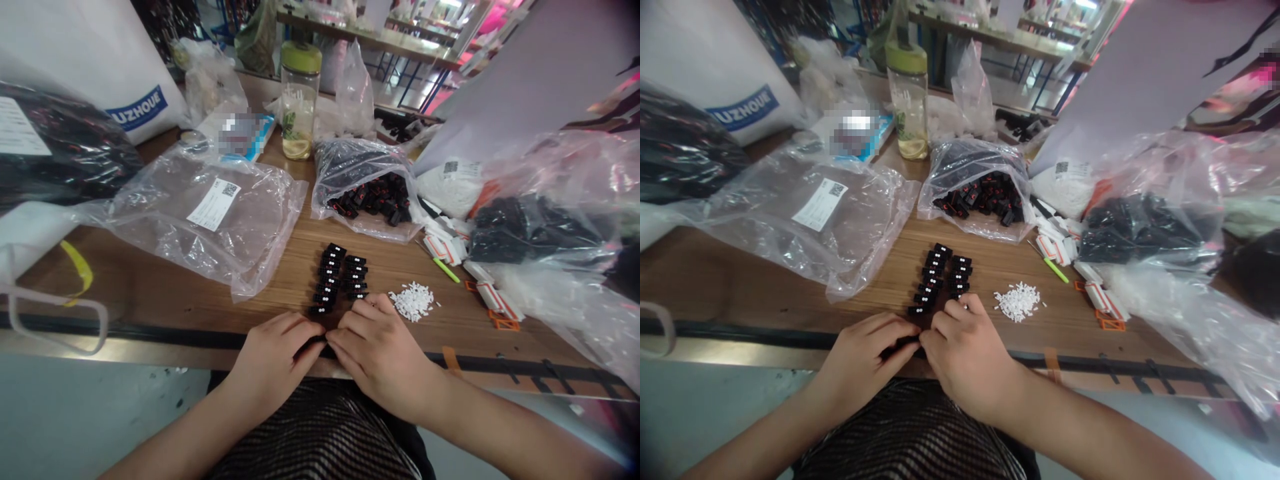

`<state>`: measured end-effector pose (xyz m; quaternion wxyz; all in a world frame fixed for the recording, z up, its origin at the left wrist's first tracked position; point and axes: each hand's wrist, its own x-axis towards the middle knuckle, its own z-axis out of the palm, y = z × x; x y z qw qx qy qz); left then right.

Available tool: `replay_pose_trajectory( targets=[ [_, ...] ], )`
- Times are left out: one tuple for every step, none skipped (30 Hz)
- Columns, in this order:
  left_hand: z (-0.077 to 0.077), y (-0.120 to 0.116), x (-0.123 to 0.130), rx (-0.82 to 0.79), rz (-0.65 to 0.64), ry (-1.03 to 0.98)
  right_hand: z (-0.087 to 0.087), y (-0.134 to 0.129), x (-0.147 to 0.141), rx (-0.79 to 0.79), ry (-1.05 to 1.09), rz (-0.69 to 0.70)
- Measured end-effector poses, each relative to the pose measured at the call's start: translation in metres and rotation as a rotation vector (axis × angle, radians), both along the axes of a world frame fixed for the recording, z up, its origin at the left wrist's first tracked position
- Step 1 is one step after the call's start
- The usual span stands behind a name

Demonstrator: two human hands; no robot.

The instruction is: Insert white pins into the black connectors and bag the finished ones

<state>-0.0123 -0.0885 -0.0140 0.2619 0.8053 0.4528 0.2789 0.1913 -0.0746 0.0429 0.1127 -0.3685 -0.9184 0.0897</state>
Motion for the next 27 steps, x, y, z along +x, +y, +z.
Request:
replay_pose_trajectory(
  targets=[
    [0.0, 0.0, 0.0, 0.002, 0.004, -0.001, 0.0, -0.001, 0.001, 0.011, 0.011, 0.001],
    [0.001, 0.0, 0.0, 0.004, 0.007, -0.004, 0.0, -0.002, 0.002, 0.018, 0.023, 0.0],
    [0.001, 0.0, 0.0, 0.005, 0.009, -0.008, 0.0, -0.003, 0.002, 0.028, 0.034, -0.002],
    [0.001, 0.0, 0.0, 0.007, 0.011, -0.012, 0.0, -0.004, 0.002, 0.041, 0.036, 0.001],
    [0.002, 0.0, 0.0, 0.01, 0.011, -0.015, -0.001, -0.005, 0.001, 0.056, 0.029, 0.005],
    [0.001, 0.0, 0.0, 0.011, 0.01, -0.015, -0.001, -0.006, 0.0, 0.074, 0.018, 0.007],
    [0.001, 0.0, 0.0, 0.013, 0.006, -0.015, -0.001, -0.007, -0.002, 0.094, 0.005, 0.006],
    [0.001, 0.0, 0.0, 0.015, 0.002, -0.014, -0.001, -0.008, -0.003, 0.105, -0.01, 0.006],
    [0.001, 0.0, 0.0, 0.015, 0.0, -0.012, -0.001, -0.008, -0.003, 0.1, -0.018, 0.006],
    [0.0, 0.0, -0.001, 0.015, -0.002, -0.01, 0.0, -0.007, -0.002, 0.08, -0.011, 0.003],
    [0.0, 0.0, -0.001, 0.015, -0.005, -0.01, 0.002, -0.005, 0.001, 0.052, 0.007, -0.005],
    [0.0, 0.0, -0.001, 0.017, -0.008, -0.014, 0.004, 0.0, 0.007, 0.023, 0.024, -0.023],
    [0.0, 0.0, -0.001, 0.022, -0.011, -0.023, 0.006, 0.006, 0.015, 0.007, 0.036, -0.063],
    [0.0, 0.001, -0.001, 0.028, -0.012, -0.035, 0.008, 0.014, 0.027, 0.004, 0.041, -0.124],
    [0.0, 0.001, -0.001, 0.037, -0.014, -0.049, 0.01, 0.023, 0.041, 0.017, 0.017, -0.208],
    [0.0, 0.001, 0.0, 0.044, -0.015, -0.06, 0.011, 0.032, 0.057, 0.043, -0.012, -0.32],
    [0.0, 0.001, 0.0, 0.048, -0.013, -0.066, 0.012, 0.041, 0.073, 0.044, -0.051, -0.429],
    [0.0, 0.001, 0.0, 0.048, -0.01, -0.068, 0.011, 0.049, 0.089, 0.016, -0.103, -0.507],
    [0.0, 0.001, 0.0, 0.046, -0.009, -0.067, 0.01, 0.056, 0.104, -0.032, -0.141, -0.555],
    [-0.001, 0.001, 0.0, 0.045, -0.007, -0.066, 0.009, 0.061, 0.116, -0.079, -0.164, -0.592],
    [-0.001, 0.001, 0.0, 0.046, -0.004, -0.064, 0.007, 0.065, 0.126, -0.12, -0.18, -0.614],
    [-0.002, 0.001, 0.0, 0.05, -0.002, -0.062, 0.005, 0.067, 0.133, -0.15, -0.193, -0.628],
    [-0.002, 0.001, 0.0, 0.056, -0.002, -0.061, 0.004, 0.068, 0.137, -0.165, -0.209, -0.64],
    [-0.002, 0.001, 0.0, 0.061, -0.002, -0.059, 0.002, 0.068, 0.138, -0.166, -0.23, -0.649],
    [-0.002, 0.001, 0.0, 0.063, -0.001, -0.057, 0.001, 0.068, 0.138, -0.158, -0.255, -0.657],
    [-0.002, 0.001, 0.001, 0.062, -0.001, -0.054, 0.001, 0.069, 0.138, -0.147, -0.281, -0.662],
    [-0.002, 0.001, 0.001, 0.061, -0.002, -0.054, 0.0, 0.069, 0.137, -0.144, -0.302, -0.665]
  ],
)
